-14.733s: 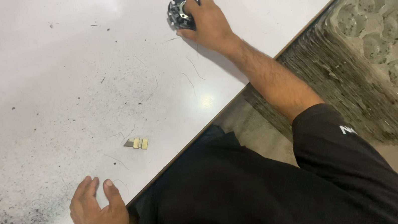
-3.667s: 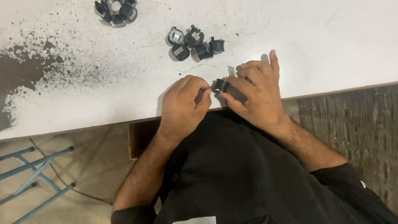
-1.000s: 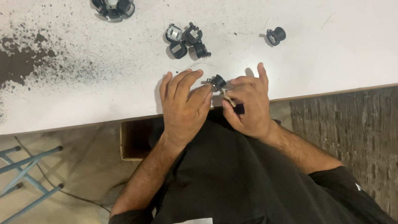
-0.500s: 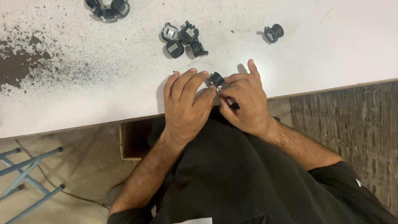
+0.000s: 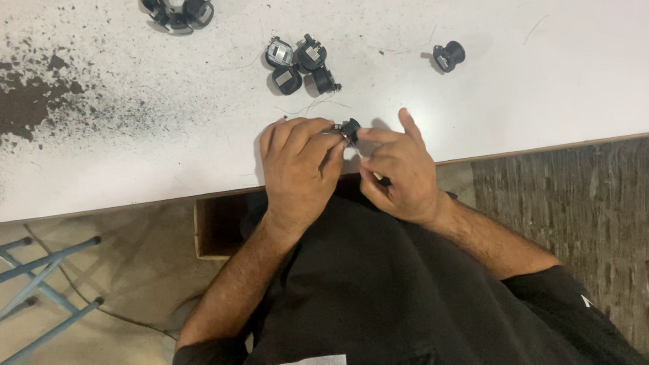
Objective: The person sits at a white workbench assembling small black plastic motor housings. They pick up a housing, insert internal parts by hand, use a small hand tool to tighten or press components, and place finished units aside one at a time across the table.
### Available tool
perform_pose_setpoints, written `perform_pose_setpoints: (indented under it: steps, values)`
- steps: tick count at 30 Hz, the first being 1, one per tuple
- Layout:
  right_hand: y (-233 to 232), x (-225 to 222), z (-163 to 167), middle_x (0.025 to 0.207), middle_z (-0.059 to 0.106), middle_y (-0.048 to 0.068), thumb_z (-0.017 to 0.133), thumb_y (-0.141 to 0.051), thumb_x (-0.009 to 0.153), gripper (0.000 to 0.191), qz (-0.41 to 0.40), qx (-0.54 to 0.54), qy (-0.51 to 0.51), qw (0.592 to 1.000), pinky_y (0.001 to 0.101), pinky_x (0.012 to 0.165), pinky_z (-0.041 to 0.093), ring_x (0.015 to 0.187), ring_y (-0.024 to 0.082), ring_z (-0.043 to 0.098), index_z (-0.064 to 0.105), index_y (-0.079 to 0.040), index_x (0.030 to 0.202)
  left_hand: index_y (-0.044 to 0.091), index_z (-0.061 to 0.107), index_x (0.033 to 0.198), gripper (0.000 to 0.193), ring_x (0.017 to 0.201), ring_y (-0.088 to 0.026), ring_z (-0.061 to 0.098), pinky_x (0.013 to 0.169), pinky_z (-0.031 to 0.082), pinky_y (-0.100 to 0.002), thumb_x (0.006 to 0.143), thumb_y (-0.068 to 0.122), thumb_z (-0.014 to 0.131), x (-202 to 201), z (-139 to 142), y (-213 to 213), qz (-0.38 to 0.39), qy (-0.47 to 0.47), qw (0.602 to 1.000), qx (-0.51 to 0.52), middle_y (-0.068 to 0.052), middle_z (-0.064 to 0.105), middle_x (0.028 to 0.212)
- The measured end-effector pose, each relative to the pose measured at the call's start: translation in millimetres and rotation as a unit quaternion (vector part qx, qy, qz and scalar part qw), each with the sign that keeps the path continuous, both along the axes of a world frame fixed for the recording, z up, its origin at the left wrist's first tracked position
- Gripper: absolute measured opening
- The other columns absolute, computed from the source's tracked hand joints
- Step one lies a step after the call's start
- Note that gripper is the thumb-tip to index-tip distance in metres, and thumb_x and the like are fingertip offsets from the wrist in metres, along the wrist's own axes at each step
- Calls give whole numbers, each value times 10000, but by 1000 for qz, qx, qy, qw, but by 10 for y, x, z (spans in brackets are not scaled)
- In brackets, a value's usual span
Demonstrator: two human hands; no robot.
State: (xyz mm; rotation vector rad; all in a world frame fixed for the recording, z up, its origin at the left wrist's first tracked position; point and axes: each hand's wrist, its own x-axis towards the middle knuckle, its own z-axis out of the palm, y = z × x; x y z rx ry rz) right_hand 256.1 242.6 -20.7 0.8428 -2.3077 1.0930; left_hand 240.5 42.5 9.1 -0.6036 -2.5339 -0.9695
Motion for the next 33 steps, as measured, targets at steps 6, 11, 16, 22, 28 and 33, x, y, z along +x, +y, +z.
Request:
perform_pose_setpoints:
  steps: [6, 11, 16, 22, 28, 33]
  values:
    - [-43, 14, -17, 1009, 691, 91, 784, 82, 850, 285, -3, 3, -8, 1000, 591, 1253, 288, 1179, 272, 703, 603, -60, 1017, 94, 701, 1019, 128, 1165, -217, 620, 1130, 369, -504, 906, 93, 761, -20, 32, -44, -27, -43, 998, 34, -17, 714, 1146]
    - [-110, 39, 23, 979, 674, 72, 784, 92, 847, 292, -14, 10, -11, 1000, 582, 1261, 287, 1166, 262, 708, 610, -66, 1021, 98, 700, 1025, 147, 1168, -221, 611, 1128, 364, -506, 891, 77, 756, 11, 58, -96, -31, -54, 997, 36, -19, 711, 1133]
    - [-139, 50, 92, 1035, 668, 84, 796, 86, 832, 315, -16, 43, -11, 999, 581, 1262, 298, 1176, 263, 682, 633, -70, 1052, 98, 698, 1030, 157, 1182, -220, 603, 1119, 371, -491, 889, 73, 761, 55, 96, -133, -38, -57, 997, 33, -10, 711, 1122]
    - [-1, 71, 337, 1035, 618, 54, 787, 37, 856, 252, -39, 46, 10, 998, 610, 1305, 198, 1217, 265, 644, 708, -104, 1049, 84, 661, 997, 192, 1182, -259, 581, 1047, 415, -451, 845, 91, 778, 43, 221, -184, 9, -15, 1000, 23, -54, 674, 1172]
    - [45, -39, 453, 1125, 564, 126, 891, -285, 787, 461, -88, 115, -68, 987, 678, 1193, 129, 1262, 369, 485, 733, -48, 1150, 85, 686, 1082, 238, 1099, -253, 573, 937, 435, -418, 873, 124, 793, -92, 302, -161, -56, -57, 996, 26, -46, 656, 1162]
    - [57, -94, 402, 1158, 573, 94, 887, -222, 829, 378, -101, 133, -64, 984, 677, 1247, 155, 1299, 325, 512, 738, -64, 1138, 108, 672, 1026, 170, 1109, -225, 596, 957, 435, -424, 901, 102, 786, -139, 276, -11, -58, -33, 998, -9, -11, 655, 1129]
